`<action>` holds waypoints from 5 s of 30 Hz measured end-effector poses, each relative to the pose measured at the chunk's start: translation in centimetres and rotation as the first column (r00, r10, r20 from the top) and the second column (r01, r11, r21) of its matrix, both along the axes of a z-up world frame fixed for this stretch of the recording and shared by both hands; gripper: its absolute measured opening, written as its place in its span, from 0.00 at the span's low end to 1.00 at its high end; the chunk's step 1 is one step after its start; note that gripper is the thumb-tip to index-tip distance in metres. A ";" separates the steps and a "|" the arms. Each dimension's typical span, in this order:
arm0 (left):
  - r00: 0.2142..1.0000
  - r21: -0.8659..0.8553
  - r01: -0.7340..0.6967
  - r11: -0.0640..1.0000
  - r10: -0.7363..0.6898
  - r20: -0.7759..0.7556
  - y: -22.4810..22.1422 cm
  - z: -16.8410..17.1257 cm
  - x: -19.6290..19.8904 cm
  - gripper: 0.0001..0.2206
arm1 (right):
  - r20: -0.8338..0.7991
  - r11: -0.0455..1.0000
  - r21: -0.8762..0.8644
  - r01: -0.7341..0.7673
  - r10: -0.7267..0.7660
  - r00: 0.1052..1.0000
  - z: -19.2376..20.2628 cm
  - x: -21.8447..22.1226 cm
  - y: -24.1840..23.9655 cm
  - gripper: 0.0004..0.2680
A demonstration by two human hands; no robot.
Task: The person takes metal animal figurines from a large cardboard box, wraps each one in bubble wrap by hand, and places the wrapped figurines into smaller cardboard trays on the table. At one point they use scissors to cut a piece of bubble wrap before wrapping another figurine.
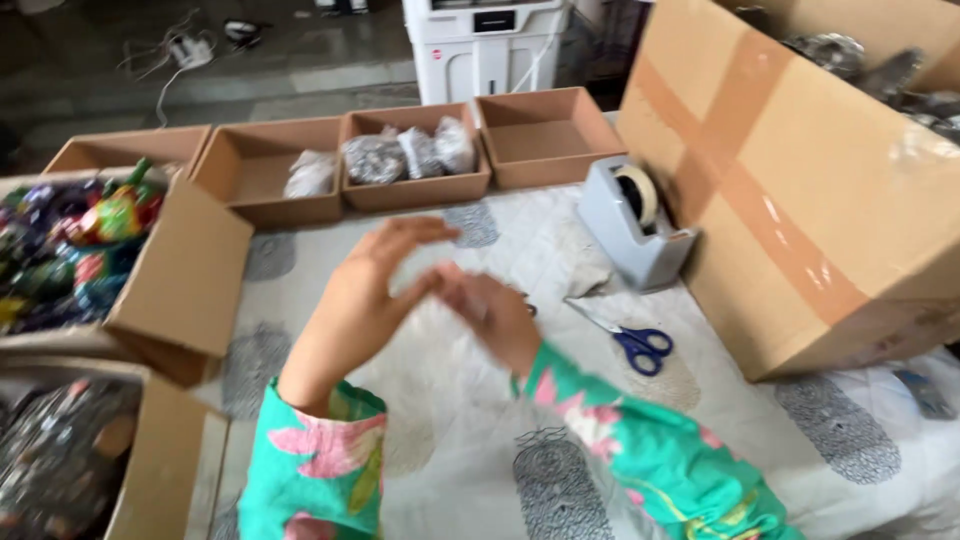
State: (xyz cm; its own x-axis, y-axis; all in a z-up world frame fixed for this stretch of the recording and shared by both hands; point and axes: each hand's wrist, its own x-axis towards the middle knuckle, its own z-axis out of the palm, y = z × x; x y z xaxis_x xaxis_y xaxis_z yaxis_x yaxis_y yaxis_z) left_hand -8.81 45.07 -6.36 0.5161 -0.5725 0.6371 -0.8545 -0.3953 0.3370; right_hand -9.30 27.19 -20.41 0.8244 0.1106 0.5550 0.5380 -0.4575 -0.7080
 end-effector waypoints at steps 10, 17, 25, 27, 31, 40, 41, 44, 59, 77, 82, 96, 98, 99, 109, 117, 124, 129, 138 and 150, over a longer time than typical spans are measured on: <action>0.914 -0.351 -0.055 0.935 -0.094 -0.394 3.4 -3.0 1.8 0.20 | -0.170 0.889 0.133 -0.437 0.455 0.874 11.0 0.7 0.2 0.16; 0.830 -0.228 -0.089 0.970 -0.055 -0.556 3.3 -4.9 3.5 0.27 | -0.088 0.925 0.006 -0.380 0.379 0.921 8.0 4.7 -3.5 0.10; 0.758 -0.384 -0.034 0.923 -0.227 -0.612 0.2 -15.1 11.2 0.22 | -0.008 0.903 -0.020 -0.430 0.430 0.903 5.0 7.3 -5.1 0.09; 0.680 -0.403 -0.009 0.915 -0.290 -0.674 0.6 -13.9 10.2 0.22 | -0.047 0.902 -0.012 -0.432 0.431 0.901 5.6 6.9 -5.0 0.09; 0.428 -0.423 -0.027 0.906 -0.372 -0.824 0.8 -12.2 9.0 0.23 | -0.144 0.895 -0.034 -0.445 0.436 0.888 6.5 6.8 -5.9 0.10; 0.504 -0.392 -0.166 0.905 -0.264 -0.822 2.0 -11.5 9.2 0.23 | -0.131 0.960 -0.139 -0.244 0.226 0.965 6.6 5.8 -6.0 0.14; 0.508 -0.393 -0.166 0.904 -0.263 -0.820 2.1 -11.6 9.3 0.23 | -0.127 0.959 -0.140 -0.245 0.228 0.965 6.4 6.1 -6.1 0.14; 0.529 -0.403 -0.231 0.886 -0.233 -0.816 2.0 -11.9 9.6 0.22 | -0.209 0.946 0.048 -0.321 0.324 0.923 6.2 6.1 -5.8 0.11; 0.535 -0.590 -0.190 0.785 -0.421 -0.733 3.0 -12.6 10.8 0.19 | -0.234 0.936 -0.297 -0.188 0.120 0.965 7.2 4.4 -2.7 0.22; 0.756 -0.372 -0.043 0.927 -0.213 -0.618 3.3 -15.9 13.4 0.17 | -0.130 0.976 -0.213 -0.040 0.012 0.991 6.5 5.6 -3.9 0.09; 0.675 -0.551 -0.216 0.806 -0.285 -0.681 3.6 -15.6 14.1 0.09 | -0.157 0.994 -0.099 -0.048 0.032 0.987 6.0 6.6 -5.4 0.08; 0.714 -0.456 -0.061 0.888 -0.281 -0.642 3.9 -10.7 9.5 0.16 | -0.311 0.974 0.111 -0.198 0.223 0.924 5.3 7.2 -6.8 0.09; 0.688 -0.392 -0.095 0.915 -0.224 -0.690 3.7 -11.5 10.0 0.15 | -0.396 0.974 0.151 -0.170 0.217 0.892 5.6 7.0 -6.5 0.10; 0.716 -0.389 -0.104 0.916 -0.202 -0.668 3.6 -12.3 10.5 0.13 | -0.385 0.967 0.130 -0.221 0.255 0.887 5.6 7.0 -6.5 0.12; 0.773 -0.551 -0.276 0.788 -0.159 -0.614 3.6 -11.8 10.7 0.15 | -0.460 0.926 -0.009 -0.378 0.332 0.824 7.6 4.9 -5.3 0.30; 0.791 -0.556 -0.298 0.776 -0.126 -0.599 4.1 -13.3 12.1 0.19 | -0.444 0.951 0.172 -0.259 0.309 0.841 5.9 7.0 -8.3 0.20; 0.788 -0.523 -0.347 0.778 -0.060 -0.612 4.1 -15.1 13.5 0.25 | -0.423 0.927 0.270 -0.260 0.357 0.833 4.8 8.1 -10.2 0.13; 0.768 -0.506 -0.393 0.767 -0.029 -0.640 4.6 -15.8 14.3 0.27 | -0.509 0.966 0.245 -0.083 0.201 0.837 6.3 6.9 -9.7 0.10; 0.747 -0.490 -0.390 0.780 -0.043 -0.664 5.2 -16.6 14.8 0.23 | -0.468 0.971 0.230 -0.065 0.169 0.867 5.2 7.8 -11.0 0.08; 0.721 -0.509 -0.383 0.771 -0.094 -0.687 5.8 -16.9 15.3 0.20 | -0.412 0.979 0.198 -0.056 0.135 0.901 4.5 8.5 -11.9 0.08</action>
State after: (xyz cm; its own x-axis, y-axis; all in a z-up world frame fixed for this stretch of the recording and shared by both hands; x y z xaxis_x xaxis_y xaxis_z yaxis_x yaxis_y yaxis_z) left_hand 6.46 50.91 -23.24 0.9594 -0.0887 0.2678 -0.2699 -0.0117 0.9628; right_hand -0.81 15.28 -15.95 0.9755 0.1328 0.1756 0.2056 -0.2649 -0.9421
